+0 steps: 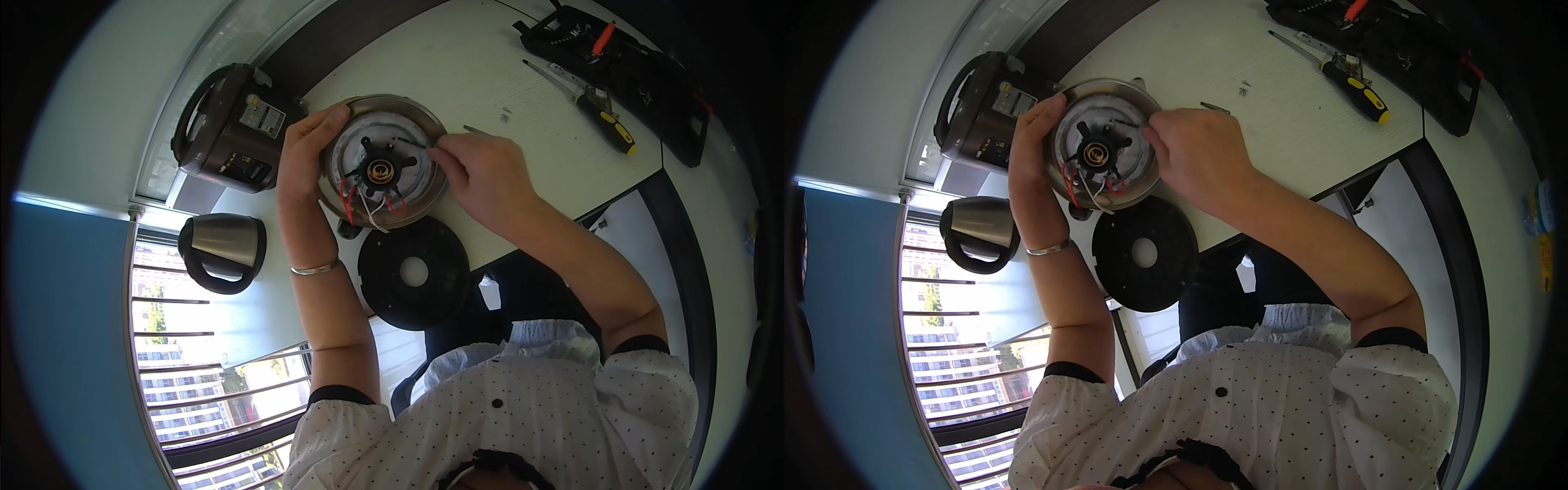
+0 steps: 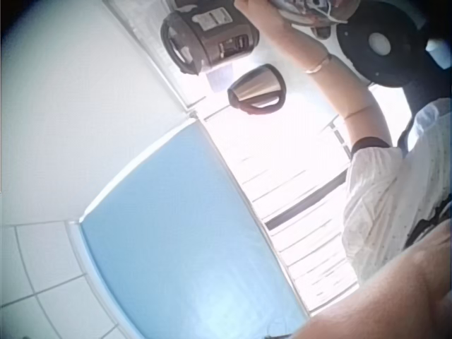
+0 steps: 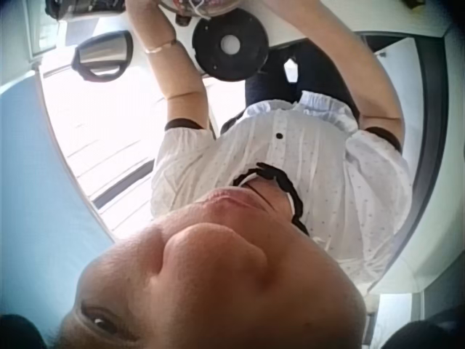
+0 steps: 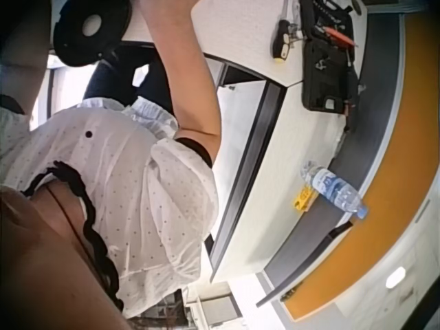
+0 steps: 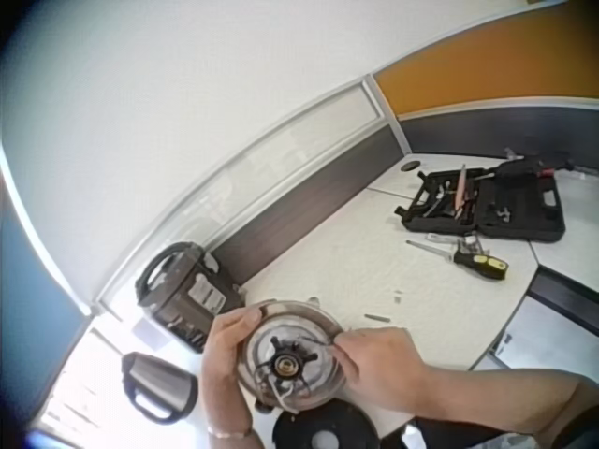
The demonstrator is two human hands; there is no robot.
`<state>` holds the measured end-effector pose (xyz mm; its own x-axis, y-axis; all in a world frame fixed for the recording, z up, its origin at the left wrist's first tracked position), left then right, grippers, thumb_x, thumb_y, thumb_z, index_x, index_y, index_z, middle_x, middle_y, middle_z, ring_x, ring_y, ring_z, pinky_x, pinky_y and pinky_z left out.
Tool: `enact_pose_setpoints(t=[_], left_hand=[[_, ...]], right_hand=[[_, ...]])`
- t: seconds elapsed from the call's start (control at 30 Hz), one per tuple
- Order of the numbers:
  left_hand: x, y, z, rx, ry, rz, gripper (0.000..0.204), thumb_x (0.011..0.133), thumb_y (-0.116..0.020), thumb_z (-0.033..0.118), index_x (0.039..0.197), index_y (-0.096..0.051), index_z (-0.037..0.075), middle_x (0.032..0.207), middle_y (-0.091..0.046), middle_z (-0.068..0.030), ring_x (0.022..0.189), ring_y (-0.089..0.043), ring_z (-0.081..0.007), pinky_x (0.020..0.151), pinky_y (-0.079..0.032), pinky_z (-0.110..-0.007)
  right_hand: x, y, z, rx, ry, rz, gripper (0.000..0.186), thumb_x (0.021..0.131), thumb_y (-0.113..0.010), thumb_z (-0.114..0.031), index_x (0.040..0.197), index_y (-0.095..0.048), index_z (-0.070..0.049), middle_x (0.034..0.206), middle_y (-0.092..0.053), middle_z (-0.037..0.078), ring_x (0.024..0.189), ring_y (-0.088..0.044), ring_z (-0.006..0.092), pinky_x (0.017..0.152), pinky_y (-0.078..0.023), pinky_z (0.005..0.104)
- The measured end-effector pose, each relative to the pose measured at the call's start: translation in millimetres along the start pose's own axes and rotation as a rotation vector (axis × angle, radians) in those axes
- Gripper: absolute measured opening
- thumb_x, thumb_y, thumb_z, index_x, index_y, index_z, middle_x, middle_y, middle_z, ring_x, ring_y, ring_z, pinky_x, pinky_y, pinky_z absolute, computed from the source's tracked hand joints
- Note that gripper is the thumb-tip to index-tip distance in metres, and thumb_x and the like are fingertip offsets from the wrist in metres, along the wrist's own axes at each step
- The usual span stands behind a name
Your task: The person uses a screwdriver to tighten screws on the internal wiring of a disassembled electric kettle base. They manipulate the wires and components within the metal housing while seated at a desk.
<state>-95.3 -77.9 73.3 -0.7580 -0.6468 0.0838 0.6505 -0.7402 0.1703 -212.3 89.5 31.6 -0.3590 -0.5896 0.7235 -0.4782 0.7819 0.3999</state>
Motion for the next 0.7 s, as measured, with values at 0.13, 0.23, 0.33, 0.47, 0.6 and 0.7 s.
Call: enact_pose_setpoints(t=[0.13, 0.23, 0.33, 0.47, 0.6, 0.7], left_hand=[[-2, -1, 3, -0.014, 0.001, -0.003, 0.034, 0.09, -0.061, 0.021, 0.106, -0.063, -0.008, 0.088, -0.069, -0.0134, 0.075, -0.066, -0.0163, 0.07, -0.053, -0.026], [-2, -1, 2, -0.011, -0.023, -0.016, 0.034, 0.089, -0.061, 0.021, 0.107, -0.063, -0.008, 0.088, -0.069, -0.0135, 0.075, -0.066, -0.0165, 0.071, -0.053, -0.026], [-4, -5, 6, 0.013, -0.029, -0.023, 0.034, 0.089, -0.061, 0.02, 0.109, -0.063, -0.008, 0.09, -0.068, -0.0124, 0.078, -0.065, -0.0154, 0.073, -0.052, -0.025], [-4, -22, 11, 0.23, -0.102, -0.074, 0.035, 0.086, -0.064, 0.019, 0.111, -0.063, -0.006, 0.092, -0.067, -0.0105, 0.083, -0.061, -0.0132, 0.077, -0.048, -0.023], [-4, -4, 5, 0.023, -0.025, 0.026, 0.035, 0.084, -0.067, 0.02, 0.109, -0.065, -0.005, 0.092, -0.067, -0.011, 0.081, -0.062, -0.0138, 0.074, -0.049, -0.023], [-5, -10, 7, 0.012, -0.045, -0.004, 0.036, 0.084, -0.067, 0.02, 0.109, -0.065, -0.006, 0.092, -0.067, -0.0114, 0.08, -0.063, -0.014, 0.073, -0.049, -0.024]], right_hand=[[2, -6, 10, 0.215, -0.252, -0.13, 0.017, 0.083, -0.062, -0.013, 0.073, -0.064, -0.001, 0.063, -0.061, 0.012, 0.052, -0.059, 0.0245, 0.053, -0.047, 0.0341], [-3, -17, 22, 0.556, -0.642, -0.286, 0.016, 0.084, -0.062, -0.013, 0.078, -0.067, 0.001, 0.061, -0.06, 0.011, 0.052, -0.056, 0.0175, 0.053, -0.045, 0.0306], [-6, -21, 28, 0.754, -0.725, -0.188, 0.017, 0.085, -0.062, -0.014, 0.08, -0.068, 0.002, 0.059, -0.058, 0.009, 0.054, -0.053, 0.0129, 0.053, -0.043, 0.0282], [0, -22, 13, 0.769, -0.656, -0.189, 0.019, 0.085, -0.063, -0.015, 0.08, -0.067, 0.003, 0.061, -0.06, 0.009, 0.055, -0.054, 0.0127, 0.052, -0.042, 0.0282], [3, 1, 8, 0.551, -0.509, -0.111, 0.022, 0.088, -0.06, -0.015, 0.08, -0.064, 0.004, 0.06, -0.059, 0.007, 0.055, -0.052, 0.0102, 0.052, -0.041, 0.0264], [-1, 16, 14, 0.614, -0.481, -0.061, 0.02, 0.091, -0.057, -0.015, 0.083, -0.062, 0.003, 0.062, -0.057, 0.004, 0.055, -0.051, 0.0079, 0.051, -0.04, 0.0237]])
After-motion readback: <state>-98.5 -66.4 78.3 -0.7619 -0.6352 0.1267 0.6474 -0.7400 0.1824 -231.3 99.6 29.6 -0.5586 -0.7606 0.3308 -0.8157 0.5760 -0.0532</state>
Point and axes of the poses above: each hand's wrist, its own x-axis towards the middle knuckle, its own y-axis out of the back of the hand, z = x × y, the point moved 6 cm from there along x, towards the middle knuckle
